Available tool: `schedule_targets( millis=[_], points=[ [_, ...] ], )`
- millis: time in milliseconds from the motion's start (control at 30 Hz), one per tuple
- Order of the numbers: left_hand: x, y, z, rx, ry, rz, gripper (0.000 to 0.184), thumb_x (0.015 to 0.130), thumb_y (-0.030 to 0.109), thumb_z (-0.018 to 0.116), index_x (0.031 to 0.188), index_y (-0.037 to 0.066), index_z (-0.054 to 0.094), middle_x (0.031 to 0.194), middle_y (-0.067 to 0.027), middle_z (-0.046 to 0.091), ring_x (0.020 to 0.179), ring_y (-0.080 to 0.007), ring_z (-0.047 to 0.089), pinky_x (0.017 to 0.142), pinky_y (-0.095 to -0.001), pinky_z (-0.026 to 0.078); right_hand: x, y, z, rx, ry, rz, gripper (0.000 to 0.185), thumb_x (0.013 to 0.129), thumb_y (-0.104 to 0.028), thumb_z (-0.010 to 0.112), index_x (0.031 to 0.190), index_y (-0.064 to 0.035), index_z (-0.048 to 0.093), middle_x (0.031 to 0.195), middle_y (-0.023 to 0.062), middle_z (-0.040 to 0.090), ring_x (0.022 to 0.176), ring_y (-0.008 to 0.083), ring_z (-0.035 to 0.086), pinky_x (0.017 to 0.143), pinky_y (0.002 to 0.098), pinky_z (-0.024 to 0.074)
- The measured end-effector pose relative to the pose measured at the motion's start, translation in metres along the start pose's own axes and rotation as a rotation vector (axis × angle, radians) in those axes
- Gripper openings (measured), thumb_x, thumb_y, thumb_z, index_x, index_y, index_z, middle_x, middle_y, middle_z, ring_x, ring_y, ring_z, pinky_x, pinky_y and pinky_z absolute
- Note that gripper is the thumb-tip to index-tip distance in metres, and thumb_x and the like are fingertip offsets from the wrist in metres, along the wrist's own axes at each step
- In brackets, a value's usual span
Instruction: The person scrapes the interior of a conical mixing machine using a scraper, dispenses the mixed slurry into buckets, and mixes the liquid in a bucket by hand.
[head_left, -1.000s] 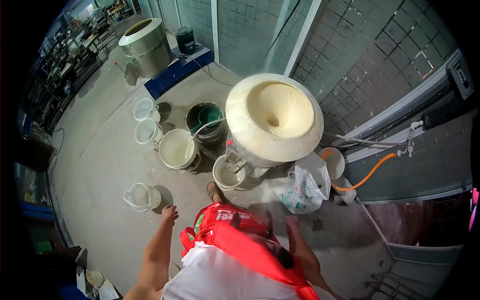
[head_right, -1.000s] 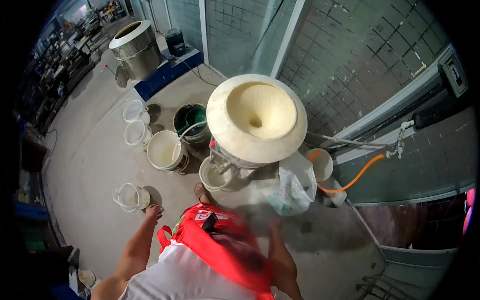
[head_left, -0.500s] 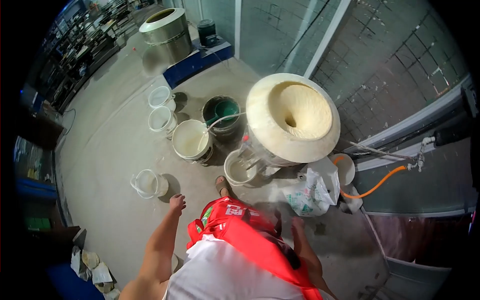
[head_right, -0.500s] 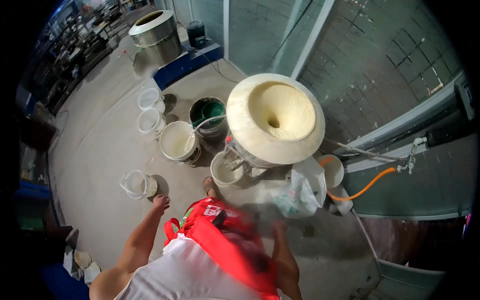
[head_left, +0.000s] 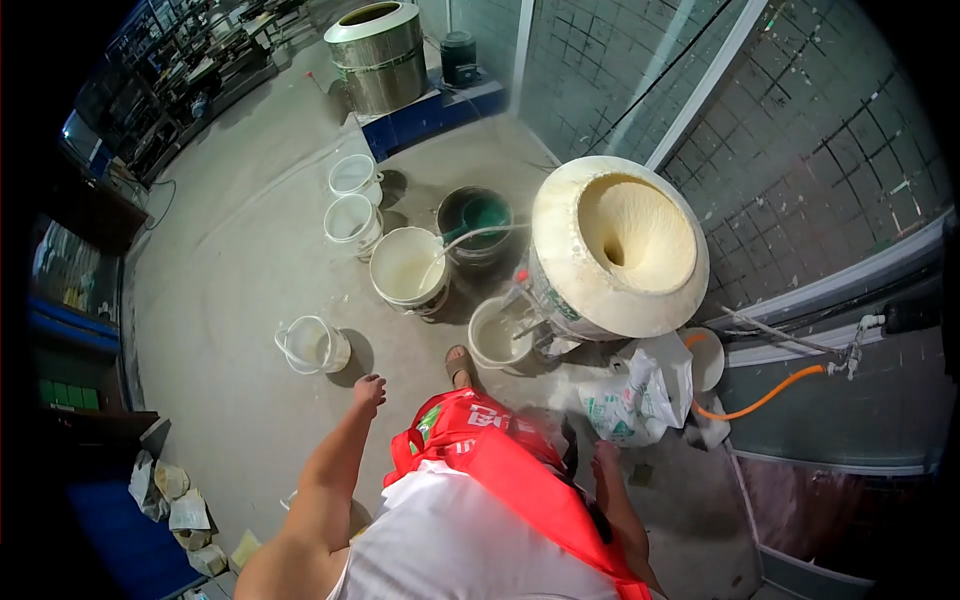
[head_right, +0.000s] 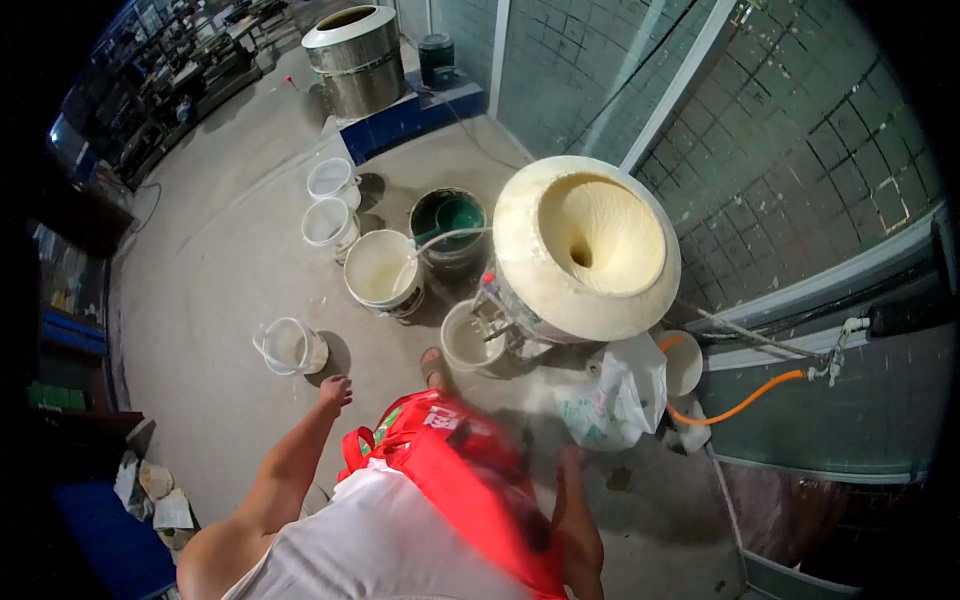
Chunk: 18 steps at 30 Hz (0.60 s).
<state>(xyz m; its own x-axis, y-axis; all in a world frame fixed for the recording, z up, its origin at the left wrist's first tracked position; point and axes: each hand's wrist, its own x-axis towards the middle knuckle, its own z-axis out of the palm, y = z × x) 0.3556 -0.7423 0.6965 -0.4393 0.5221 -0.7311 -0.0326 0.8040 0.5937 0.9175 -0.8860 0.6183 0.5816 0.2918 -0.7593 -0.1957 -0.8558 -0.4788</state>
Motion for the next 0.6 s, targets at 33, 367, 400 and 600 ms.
schedule_targets(
  millis=[33, 367, 400, 600],
  points=[
    [0.0, 0.0, 0.0, -0.003, 0.0, 0.001, 0.035, 0.073, 0.012, 0.056, 0.106, 0.003, 0.053, 0.079, -0.0059, 0.055, 0.064, -0.0157, 0.052, 0.053, -0.0293, 0.046, 0.004, 0.001, 0.0, -0.001, -0.007, -0.015, 0.01, 0.071, -0.016, 0.053, 0.075, -0.0079, 0.05, 0.055, 0.0076, 0.039, 0.041, 0.0199, 0.038, 0.034, 0.034, 0.0302],
    [0.006, 0.0, -0.004, -0.013, 0.026, 0.01, 0.035, 0.072, 0.012, 0.056, 0.106, 0.005, 0.053, 0.078, -0.0057, 0.055, 0.063, -0.0159, 0.051, 0.053, -0.0293, 0.045, 0.094, 0.065, 0.002, -0.268, -0.046, -0.226, 0.012, 0.071, -0.016, 0.052, 0.078, -0.0066, 0.056, 0.063, 0.0078, 0.049, 0.049, 0.0218, 0.048, 0.043, 0.0344, 0.0386],
    [0.005, 0.001, -0.004, -0.015, 0.03, 0.013, 0.034, 0.072, 0.012, 0.056, 0.106, 0.005, 0.054, 0.078, -0.0058, 0.055, 0.063, -0.0159, 0.051, 0.053, -0.0294, 0.045, 0.112, 0.076, 0.003, -0.29, -0.06, -0.254, 0.012, 0.071, -0.015, 0.053, 0.079, -0.0072, 0.055, 0.062, 0.0075, 0.047, 0.048, 0.0217, 0.046, 0.042, 0.0341, 0.0374],
    [0.0, 0.007, -0.007, -0.017, 0.02, -0.014, 0.035, 0.072, 0.011, 0.055, 0.107, 0.005, 0.053, 0.081, -0.0064, 0.055, 0.065, -0.0168, 0.052, 0.053, -0.0295, 0.046, 0.167, 0.127, 0.005, -0.338, -0.048, -0.415, 0.01, 0.07, -0.017, 0.052, 0.076, -0.0083, 0.053, 0.055, 0.0068, 0.042, 0.04, 0.0207, 0.041, 0.034, 0.0341, 0.0341]
  ],
)
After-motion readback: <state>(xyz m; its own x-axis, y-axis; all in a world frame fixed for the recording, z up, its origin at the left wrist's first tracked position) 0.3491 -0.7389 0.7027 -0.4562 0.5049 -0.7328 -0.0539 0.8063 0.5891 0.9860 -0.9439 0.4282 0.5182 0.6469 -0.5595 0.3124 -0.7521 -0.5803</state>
